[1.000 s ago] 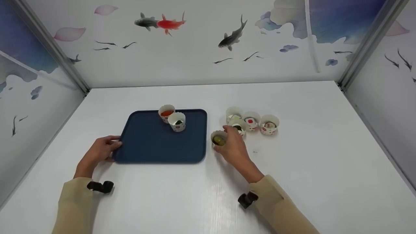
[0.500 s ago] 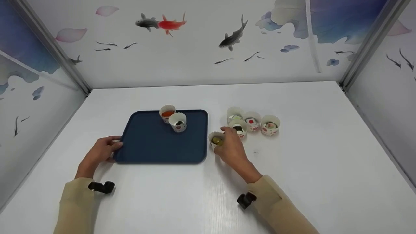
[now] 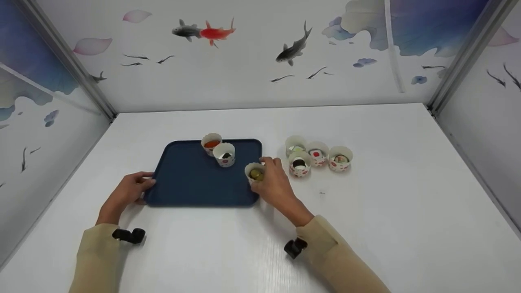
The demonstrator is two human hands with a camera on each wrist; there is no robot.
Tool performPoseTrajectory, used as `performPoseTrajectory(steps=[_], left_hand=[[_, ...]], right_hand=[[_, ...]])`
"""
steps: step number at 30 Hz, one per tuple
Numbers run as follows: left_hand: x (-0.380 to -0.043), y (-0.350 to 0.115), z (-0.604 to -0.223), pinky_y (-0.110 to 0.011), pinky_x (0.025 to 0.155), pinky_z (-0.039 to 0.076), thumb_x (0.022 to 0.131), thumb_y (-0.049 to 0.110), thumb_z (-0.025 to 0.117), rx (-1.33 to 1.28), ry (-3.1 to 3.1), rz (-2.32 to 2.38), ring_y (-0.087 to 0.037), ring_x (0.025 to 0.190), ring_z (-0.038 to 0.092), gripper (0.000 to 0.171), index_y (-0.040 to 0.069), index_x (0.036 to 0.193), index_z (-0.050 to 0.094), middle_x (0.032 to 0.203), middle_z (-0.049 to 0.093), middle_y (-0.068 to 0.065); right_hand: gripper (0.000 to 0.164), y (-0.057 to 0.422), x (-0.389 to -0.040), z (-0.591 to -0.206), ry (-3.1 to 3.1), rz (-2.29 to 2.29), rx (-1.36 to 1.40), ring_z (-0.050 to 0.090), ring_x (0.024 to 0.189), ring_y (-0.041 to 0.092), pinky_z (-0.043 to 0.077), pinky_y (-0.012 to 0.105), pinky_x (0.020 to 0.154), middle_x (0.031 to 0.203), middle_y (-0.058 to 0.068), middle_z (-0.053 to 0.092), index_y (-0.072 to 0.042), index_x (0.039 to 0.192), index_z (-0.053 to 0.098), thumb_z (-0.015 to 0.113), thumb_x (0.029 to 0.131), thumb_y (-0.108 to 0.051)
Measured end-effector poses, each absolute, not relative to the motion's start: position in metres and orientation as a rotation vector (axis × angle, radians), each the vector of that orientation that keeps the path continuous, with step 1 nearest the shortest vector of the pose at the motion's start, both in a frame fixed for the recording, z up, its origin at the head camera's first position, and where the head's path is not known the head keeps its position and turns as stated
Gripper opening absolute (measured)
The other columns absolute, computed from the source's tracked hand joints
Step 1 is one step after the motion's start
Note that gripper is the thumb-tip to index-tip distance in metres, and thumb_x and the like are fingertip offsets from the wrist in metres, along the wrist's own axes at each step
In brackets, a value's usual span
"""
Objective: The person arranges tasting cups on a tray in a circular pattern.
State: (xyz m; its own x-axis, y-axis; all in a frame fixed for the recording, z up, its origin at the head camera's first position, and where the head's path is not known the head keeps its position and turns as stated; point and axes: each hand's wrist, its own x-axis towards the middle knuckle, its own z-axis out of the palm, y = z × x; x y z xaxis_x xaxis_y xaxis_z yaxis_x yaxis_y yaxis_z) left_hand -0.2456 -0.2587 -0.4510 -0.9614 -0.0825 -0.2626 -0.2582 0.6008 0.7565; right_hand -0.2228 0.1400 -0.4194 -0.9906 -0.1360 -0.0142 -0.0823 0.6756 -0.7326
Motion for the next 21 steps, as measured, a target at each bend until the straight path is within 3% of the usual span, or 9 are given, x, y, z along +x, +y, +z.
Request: performPoseTrajectory(steps=[21], left_hand=[[-0.248,-0.259,-0.453,-0.029,0.064,0.059,0.106,0.017,0.051,-0.285,2.603,1.313,-0.022,0.095,0.064,0.044,0.003,0.147,0.047,0.127,0.058,-0.023]], right_hand=[[0.069,0.086,-0.242,-0.427,2.69,-1.299,-0.261,0.053,0.123,0.031,0.046,0.047,0.107,0.142,0.019,0.048,-0.001,0.144,0.045,0.078,0.085,-0.014]])
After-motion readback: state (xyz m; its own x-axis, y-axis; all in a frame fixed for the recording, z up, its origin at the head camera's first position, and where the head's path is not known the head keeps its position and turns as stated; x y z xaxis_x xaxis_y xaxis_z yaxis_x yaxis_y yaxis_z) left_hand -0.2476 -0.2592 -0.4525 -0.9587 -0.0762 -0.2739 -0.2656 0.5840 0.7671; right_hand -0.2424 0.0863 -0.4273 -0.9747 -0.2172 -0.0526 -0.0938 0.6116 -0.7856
